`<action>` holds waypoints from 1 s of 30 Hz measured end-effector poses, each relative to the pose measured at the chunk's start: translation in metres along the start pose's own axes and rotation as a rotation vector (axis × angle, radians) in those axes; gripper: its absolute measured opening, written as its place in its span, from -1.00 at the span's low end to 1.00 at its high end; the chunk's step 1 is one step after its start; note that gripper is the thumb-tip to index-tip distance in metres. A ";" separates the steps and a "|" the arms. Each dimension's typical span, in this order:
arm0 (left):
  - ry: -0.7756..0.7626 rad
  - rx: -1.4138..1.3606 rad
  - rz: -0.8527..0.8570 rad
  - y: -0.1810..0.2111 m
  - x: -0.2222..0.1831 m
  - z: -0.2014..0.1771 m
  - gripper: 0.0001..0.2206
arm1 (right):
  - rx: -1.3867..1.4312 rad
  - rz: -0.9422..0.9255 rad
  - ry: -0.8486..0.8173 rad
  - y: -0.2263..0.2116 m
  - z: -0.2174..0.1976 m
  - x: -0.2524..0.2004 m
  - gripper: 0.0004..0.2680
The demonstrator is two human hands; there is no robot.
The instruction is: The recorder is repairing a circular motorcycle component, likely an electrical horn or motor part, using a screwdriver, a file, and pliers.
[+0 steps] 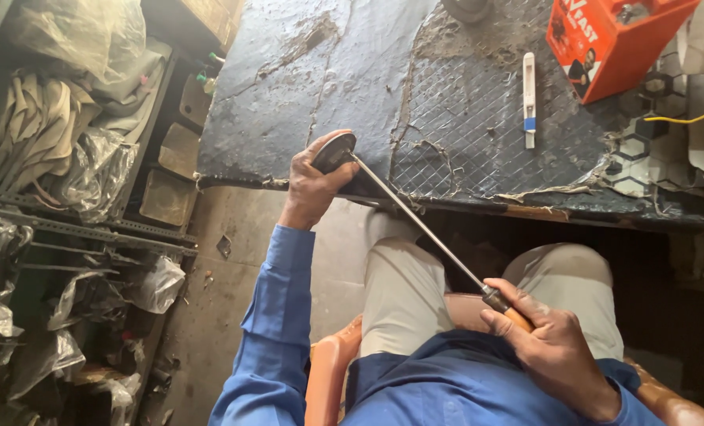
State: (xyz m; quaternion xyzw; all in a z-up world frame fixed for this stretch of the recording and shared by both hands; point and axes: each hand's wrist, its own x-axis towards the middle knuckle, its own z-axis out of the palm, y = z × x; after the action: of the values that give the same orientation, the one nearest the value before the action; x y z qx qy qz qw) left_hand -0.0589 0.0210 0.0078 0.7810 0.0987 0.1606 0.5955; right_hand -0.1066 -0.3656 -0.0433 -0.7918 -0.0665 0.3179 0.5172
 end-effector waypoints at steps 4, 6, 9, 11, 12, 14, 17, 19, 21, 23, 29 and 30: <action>0.004 -0.002 -0.014 0.000 -0.005 -0.001 -0.56 | 0.379 0.107 -0.139 0.021 0.002 0.008 -0.67; 0.026 -0.094 0.076 -0.004 -0.008 -0.003 -0.60 | 0.574 0.068 -0.208 0.040 0.016 0.013 -0.66; 0.067 0.061 0.149 -0.004 -0.003 0.001 -0.63 | 0.214 -0.211 0.028 0.005 0.010 0.003 -0.66; 0.042 0.091 0.155 0.004 -0.009 0.005 -0.61 | -0.083 -0.322 0.161 -0.016 -0.004 -0.013 -0.65; 0.012 0.132 0.175 0.012 -0.007 0.006 -0.60 | -0.370 -0.441 0.297 -0.030 -0.011 -0.019 -0.64; 0.012 0.126 0.148 0.011 -0.005 0.006 -0.59 | -0.406 -0.482 0.342 -0.034 -0.012 -0.021 -0.63; 0.013 0.099 0.104 0.010 -0.006 0.007 -0.59 | -0.248 -0.456 0.291 -0.007 -0.007 -0.013 -0.64; 0.014 0.068 0.106 0.011 -0.006 0.003 -0.59 | -0.063 -0.397 0.213 0.003 -0.005 -0.009 -0.66; -0.013 0.121 0.111 0.009 -0.004 0.003 -0.60 | 0.032 -0.262 0.156 -0.003 -0.008 -0.012 -0.66; 0.061 0.024 0.085 -0.002 -0.002 0.004 -0.61 | -0.094 -0.333 0.262 -0.018 -0.015 -0.017 -0.65; 0.229 -0.527 -0.085 0.022 -0.003 0.022 -0.75 | -0.571 -0.745 0.633 -0.074 -0.034 0.005 -0.70; 0.217 -0.645 -0.152 0.032 -0.007 0.025 -0.81 | -0.648 -0.822 0.694 -0.086 -0.034 0.012 -0.71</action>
State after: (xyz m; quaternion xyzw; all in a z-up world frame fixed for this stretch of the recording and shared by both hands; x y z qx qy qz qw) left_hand -0.0573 -0.0130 0.0318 0.5215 0.1635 0.2208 0.8078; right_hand -0.0579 -0.3478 0.0343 -0.8751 -0.2868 -0.2190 0.3225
